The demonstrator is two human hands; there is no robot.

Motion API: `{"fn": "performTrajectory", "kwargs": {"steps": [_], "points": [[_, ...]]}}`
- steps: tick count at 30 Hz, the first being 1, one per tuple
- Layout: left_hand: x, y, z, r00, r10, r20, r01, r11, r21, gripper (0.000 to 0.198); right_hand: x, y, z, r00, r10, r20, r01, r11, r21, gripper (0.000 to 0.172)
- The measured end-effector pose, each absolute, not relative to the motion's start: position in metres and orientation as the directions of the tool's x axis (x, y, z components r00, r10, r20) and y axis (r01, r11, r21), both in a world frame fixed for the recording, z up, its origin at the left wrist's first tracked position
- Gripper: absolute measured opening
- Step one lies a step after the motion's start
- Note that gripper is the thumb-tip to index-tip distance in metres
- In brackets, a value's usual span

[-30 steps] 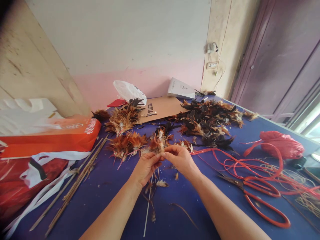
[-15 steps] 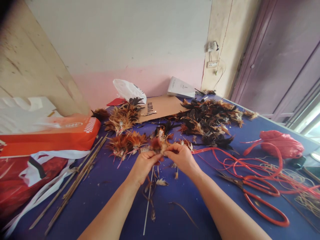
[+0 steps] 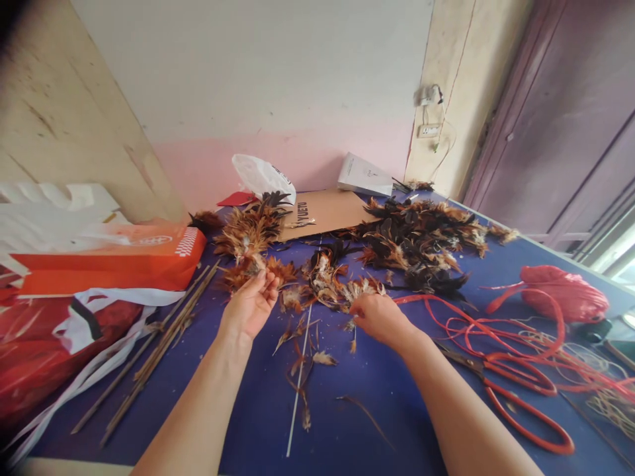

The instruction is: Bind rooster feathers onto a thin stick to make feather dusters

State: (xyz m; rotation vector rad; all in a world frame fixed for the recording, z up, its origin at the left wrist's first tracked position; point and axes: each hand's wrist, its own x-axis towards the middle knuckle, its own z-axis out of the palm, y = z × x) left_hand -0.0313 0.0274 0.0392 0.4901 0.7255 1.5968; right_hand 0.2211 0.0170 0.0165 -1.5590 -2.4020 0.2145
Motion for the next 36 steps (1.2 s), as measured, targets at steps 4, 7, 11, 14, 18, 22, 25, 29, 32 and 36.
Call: {"fn": "performTrajectory", "kwargs": {"steps": [4,7,11,14,18,22,25,29,32,36], "points": [[-0.023,0.02,0.044,-0.118,0.99,-0.083,-0.642,-0.012,0.767,0.009,0.21,0.012,0.018,-0.438,0.893,0.103,0.892,0.446,-0.075,0.022],[-0.014,0.013,0.042,-0.076,0.993,-0.088,-0.565,0.03,0.825,0.013,0.207,0.011,0.018,-0.366,0.927,0.084,0.924,0.372,-0.088,0.02],[-0.002,0.004,0.025,0.005,0.992,-0.129,-0.473,0.116,0.873,0.016,0.213,0.016,0.017,-0.27,0.954,0.132,0.815,0.299,-0.496,0.013],[0.005,0.0,0.011,0.034,0.983,-0.181,-0.449,0.177,0.876,0.018,0.213,0.017,0.018,-0.194,0.977,0.086,0.5,0.174,-0.848,0.015],[0.012,-0.007,0.004,0.106,0.954,-0.279,-0.478,0.295,0.828,0.019,0.197,0.011,0.022,-0.238,0.968,-0.084,-0.115,-0.114,-0.987,0.022],[0.012,-0.01,0.006,0.18,0.936,-0.303,-0.513,0.352,0.782,0.016,0.18,0.004,0.023,-0.314,0.937,-0.156,-0.347,-0.266,-0.9,0.023],[0.007,-0.009,0.008,0.169,0.941,-0.292,-0.546,0.336,0.767,0.014,0.176,0.005,0.02,-0.309,0.932,-0.19,-0.388,-0.306,-0.87,0.021],[0.003,-0.007,0.008,0.153,0.944,-0.293,-0.567,0.327,0.756,0.011,0.178,0.005,0.018,-0.311,0.931,-0.191,-0.394,-0.309,-0.866,0.02],[0.002,-0.006,0.008,0.176,0.938,-0.3,-0.557,0.346,0.755,0.011,0.183,0.002,0.022,-0.397,0.908,-0.132,-0.194,-0.223,-0.955,0.016],[-0.002,-0.004,0.007,0.159,0.95,-0.267,-0.59,0.309,0.746,0.009,0.202,0.007,0.026,-0.478,0.874,-0.09,0.417,0.135,-0.899,0.017]]}}
